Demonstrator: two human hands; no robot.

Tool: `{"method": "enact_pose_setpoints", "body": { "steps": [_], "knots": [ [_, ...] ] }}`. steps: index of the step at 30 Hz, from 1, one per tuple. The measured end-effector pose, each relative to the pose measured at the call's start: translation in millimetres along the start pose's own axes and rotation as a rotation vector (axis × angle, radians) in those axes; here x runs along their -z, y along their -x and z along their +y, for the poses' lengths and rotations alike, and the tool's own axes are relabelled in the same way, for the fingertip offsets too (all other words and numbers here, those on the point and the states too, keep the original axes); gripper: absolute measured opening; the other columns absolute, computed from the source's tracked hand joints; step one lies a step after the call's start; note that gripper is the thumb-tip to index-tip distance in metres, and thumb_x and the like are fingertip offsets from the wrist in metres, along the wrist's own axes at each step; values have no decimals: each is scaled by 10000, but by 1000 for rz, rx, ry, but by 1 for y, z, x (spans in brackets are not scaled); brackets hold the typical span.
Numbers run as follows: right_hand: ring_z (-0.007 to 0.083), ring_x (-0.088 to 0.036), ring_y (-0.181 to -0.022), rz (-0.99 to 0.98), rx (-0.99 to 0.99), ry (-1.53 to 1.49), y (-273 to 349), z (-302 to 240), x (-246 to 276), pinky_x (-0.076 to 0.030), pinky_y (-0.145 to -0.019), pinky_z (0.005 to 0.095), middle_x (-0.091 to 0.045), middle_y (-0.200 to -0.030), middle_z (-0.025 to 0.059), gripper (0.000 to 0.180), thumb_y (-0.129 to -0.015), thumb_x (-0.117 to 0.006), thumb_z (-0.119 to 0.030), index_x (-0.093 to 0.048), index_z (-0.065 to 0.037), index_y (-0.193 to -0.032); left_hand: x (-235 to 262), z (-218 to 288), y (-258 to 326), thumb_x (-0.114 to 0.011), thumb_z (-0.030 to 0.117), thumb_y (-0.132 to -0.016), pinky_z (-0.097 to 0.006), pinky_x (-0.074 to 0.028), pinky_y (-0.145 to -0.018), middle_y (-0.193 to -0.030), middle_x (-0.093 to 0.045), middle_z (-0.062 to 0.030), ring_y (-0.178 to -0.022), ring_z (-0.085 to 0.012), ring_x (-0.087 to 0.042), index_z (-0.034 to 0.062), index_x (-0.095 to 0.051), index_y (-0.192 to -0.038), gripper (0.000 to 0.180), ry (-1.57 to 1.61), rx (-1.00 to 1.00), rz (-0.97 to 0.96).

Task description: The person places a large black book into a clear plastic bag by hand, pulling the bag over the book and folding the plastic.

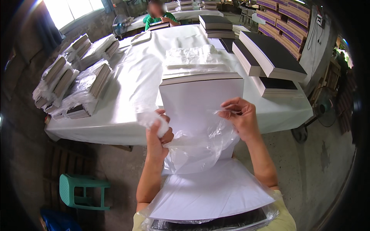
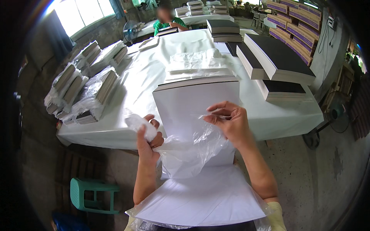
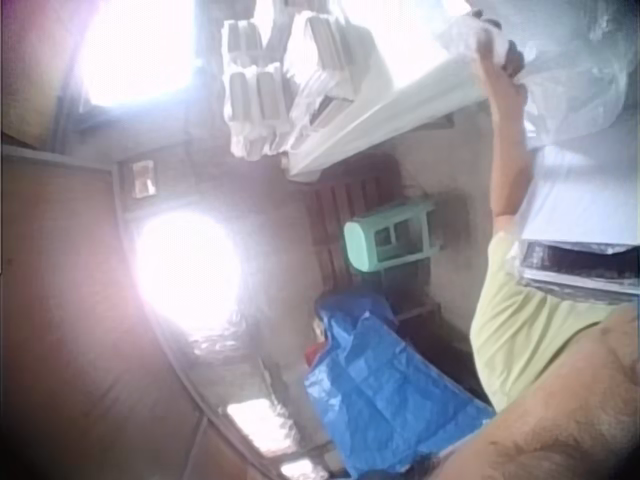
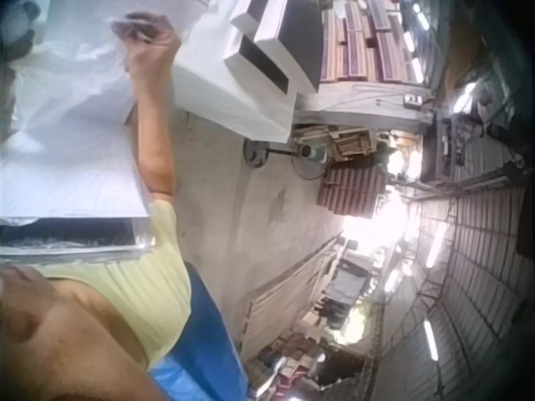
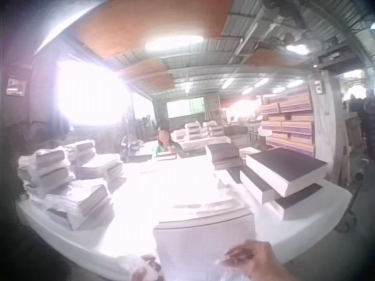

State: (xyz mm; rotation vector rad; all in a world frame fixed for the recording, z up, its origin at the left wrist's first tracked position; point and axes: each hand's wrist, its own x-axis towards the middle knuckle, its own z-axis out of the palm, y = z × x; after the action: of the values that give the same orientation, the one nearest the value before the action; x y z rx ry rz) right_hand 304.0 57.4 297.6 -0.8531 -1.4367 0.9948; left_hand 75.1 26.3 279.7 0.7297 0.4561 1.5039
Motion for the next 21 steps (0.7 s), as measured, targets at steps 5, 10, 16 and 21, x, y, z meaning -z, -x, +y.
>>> {"method": "enact_pose_setpoints", "body": {
  "steps": [5, 10, 16, 21],
  "knots": [
    [22, -445, -443, -50, -94, -2, 6, -19, -20, -343, -371, 177, -621, -728, 47, 156, -771, -615, -62, -559, -47, -915, -36, -19, -6, -686, 131, -682, -170, -328, -431, -922, -543, -35, -543, -30, -450, 4, -431, -1136, 536, -593, -98, -157],
    [41, -447, -464, -3, -111, -145, 12, -17, -25, -352, -407, 189, -615, -733, 49, 81, -808, -571, -64, -506, -21, -831, -50, -34, -16, -707, 133, -693, -202, -413, -573, -914, -576, -34, -701, -66, -530, 21, -496, -1064, 441, -593, 12, -186],
    [84, -503, -604, 64, 266, 230, 9, 2, -26, -402, -524, 232, -571, -694, 48, 96, -801, -570, -69, -495, -27, -758, -45, -45, -17, -653, 132, -761, -207, -390, -587, -766, -540, 19, -681, -63, -482, 56, -560, -826, 136, -440, -33, -54],
    [94, -506, -612, 146, 459, 463, 6, 5, -21, -400, -530, 248, -541, -696, 36, 125, -821, -537, -97, -497, -38, -718, -39, -40, -12, -665, 124, -743, -215, -359, -546, -691, -458, 44, -629, -65, -426, 66, -525, -765, 153, -151, 326, -61]
  ]
}}
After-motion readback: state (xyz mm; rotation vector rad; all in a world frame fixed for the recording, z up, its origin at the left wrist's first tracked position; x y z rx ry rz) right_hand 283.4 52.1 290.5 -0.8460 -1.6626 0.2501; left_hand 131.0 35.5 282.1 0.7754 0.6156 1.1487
